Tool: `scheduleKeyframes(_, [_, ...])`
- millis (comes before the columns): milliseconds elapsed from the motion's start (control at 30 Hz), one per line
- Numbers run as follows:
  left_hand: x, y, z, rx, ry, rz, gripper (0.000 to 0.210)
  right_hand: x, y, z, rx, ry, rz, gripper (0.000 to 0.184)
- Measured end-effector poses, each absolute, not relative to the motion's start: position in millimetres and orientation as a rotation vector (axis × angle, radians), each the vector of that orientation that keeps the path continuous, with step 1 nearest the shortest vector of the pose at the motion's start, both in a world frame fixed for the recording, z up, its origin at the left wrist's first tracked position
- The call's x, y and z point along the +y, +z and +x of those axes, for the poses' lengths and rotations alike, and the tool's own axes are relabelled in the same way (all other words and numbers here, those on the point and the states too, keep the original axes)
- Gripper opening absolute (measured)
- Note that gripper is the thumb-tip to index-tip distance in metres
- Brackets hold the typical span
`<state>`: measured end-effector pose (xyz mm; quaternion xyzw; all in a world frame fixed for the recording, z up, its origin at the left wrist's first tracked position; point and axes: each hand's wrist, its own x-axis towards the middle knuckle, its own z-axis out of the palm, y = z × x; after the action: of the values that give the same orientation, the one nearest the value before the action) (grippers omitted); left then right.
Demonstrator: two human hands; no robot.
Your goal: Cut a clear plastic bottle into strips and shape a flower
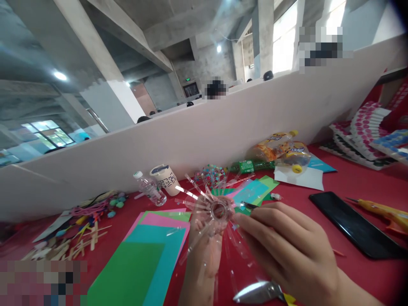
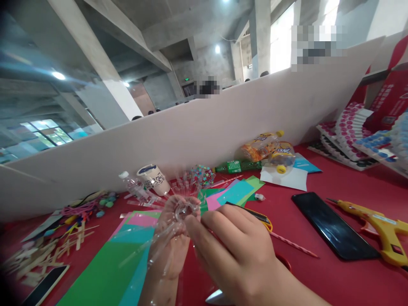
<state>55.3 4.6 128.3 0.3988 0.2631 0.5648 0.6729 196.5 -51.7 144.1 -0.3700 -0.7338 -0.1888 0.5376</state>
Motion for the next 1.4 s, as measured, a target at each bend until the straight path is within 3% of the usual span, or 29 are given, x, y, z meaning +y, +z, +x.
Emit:
scheduleKeyframes(200, [7.6,123.8,53.6,0.601,1.254,0.984,0.032,-46.2,138.4,195.1,-1.807,-0.428,-0.944,0.029])
scheduleKeyframes(1000, [7.9,113.1,50.6,0.629,1.286,0.820,0.042,-43.3,138.1,188.2,-1.740,-0.386,-0.866,0.014])
scheduleKeyframes(1233, [6.2,122.4,52.2,0.646,1.247,0.923,0.046,-45.3,140.2,187.5,-1.709,-0.335,-0.879,0.017])
scheduleKeyframes(1400, [6.9,123.5,52.6,0.610,1.229,1.002,0.038,-46.6,136.8,188.1,-1.688,-0.373,-0.914,0.016])
